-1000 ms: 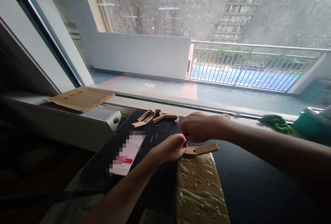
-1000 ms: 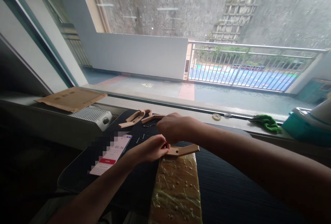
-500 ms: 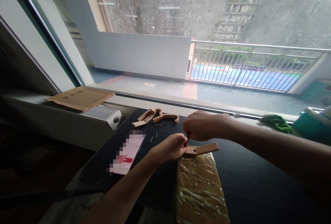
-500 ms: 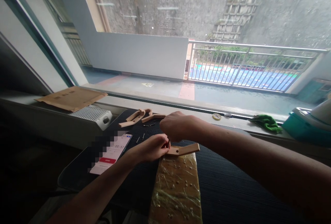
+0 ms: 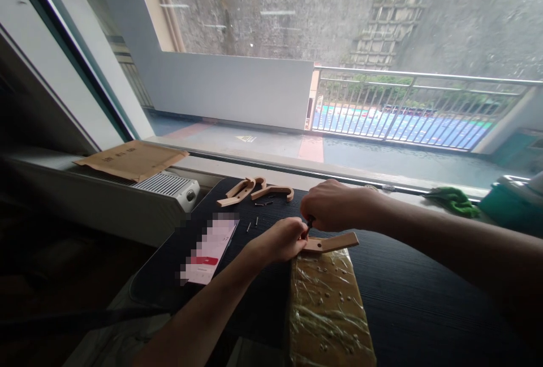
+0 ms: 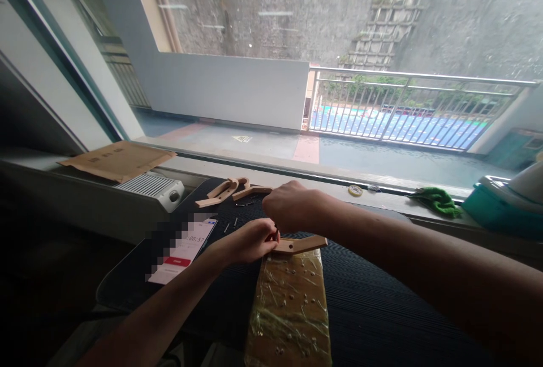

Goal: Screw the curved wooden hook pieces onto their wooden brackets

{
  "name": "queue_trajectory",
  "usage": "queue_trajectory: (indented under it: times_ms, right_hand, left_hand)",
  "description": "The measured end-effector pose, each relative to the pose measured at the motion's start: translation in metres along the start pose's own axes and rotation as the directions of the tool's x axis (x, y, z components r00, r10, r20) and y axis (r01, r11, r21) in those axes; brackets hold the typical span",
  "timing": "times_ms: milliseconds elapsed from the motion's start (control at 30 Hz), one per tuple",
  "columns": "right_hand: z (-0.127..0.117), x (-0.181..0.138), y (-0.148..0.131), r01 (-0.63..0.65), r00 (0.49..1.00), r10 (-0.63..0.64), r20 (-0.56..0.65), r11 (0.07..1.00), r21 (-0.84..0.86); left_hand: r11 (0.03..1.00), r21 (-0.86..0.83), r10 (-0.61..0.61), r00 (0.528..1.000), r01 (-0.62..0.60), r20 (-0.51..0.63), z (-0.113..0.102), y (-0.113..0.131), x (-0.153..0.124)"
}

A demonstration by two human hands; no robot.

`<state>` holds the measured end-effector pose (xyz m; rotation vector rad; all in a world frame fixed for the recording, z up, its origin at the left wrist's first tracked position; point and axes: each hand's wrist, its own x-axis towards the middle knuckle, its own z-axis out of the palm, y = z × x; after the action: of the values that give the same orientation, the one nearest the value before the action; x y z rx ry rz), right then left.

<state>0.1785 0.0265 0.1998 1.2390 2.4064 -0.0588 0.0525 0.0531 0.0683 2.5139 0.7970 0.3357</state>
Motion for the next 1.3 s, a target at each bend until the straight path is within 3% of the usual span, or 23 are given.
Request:
queue_trajectory:
  times_ms: [133, 400, 733, 1033, 1300]
  right_hand:
    - [0.004, 0.006, 0.002, 0.052, 0.999, -0.052, -0.016, 0.999, 0.012]
    - [0.002, -0.001, 0.003, -0.064, 0.997, 0.061, 0.044, 0.995, 0.073]
    - [0.002, 0.005, 0.0, 0.035, 0.999, -0.035, -0.018, 0.999, -0.028]
    - [0.001, 0.0, 0.002, -0.047, 0.999, 0.046, 0.027, 0.998, 0.035]
    - [0.005, 0.004, -0.004, 0.041, 0.999, -0.043, -0.022, 0.997, -0.067]
  left_hand:
    - [1.0, -0.016, -0.011, 1.0, 0.011, 0.003, 0.001, 0.0, 0.0]
    - [1.0, -0.006, -0.016, 1.0, 0.016, 0.013, -0.001, 0.001, -0.001]
    - [1.0, -0.023, -0.005, 1.0, 0.005, -0.004, 0.001, 0.0, 0.0]
    - [1.0, -0.001, -0.026, 1.0, 0.026, 0.012, -0.002, 0.003, -0.001]
    - [1.0, -0.026, -0.007, 1.0, 0.007, -0.005, 0.002, -0.003, -0.001]
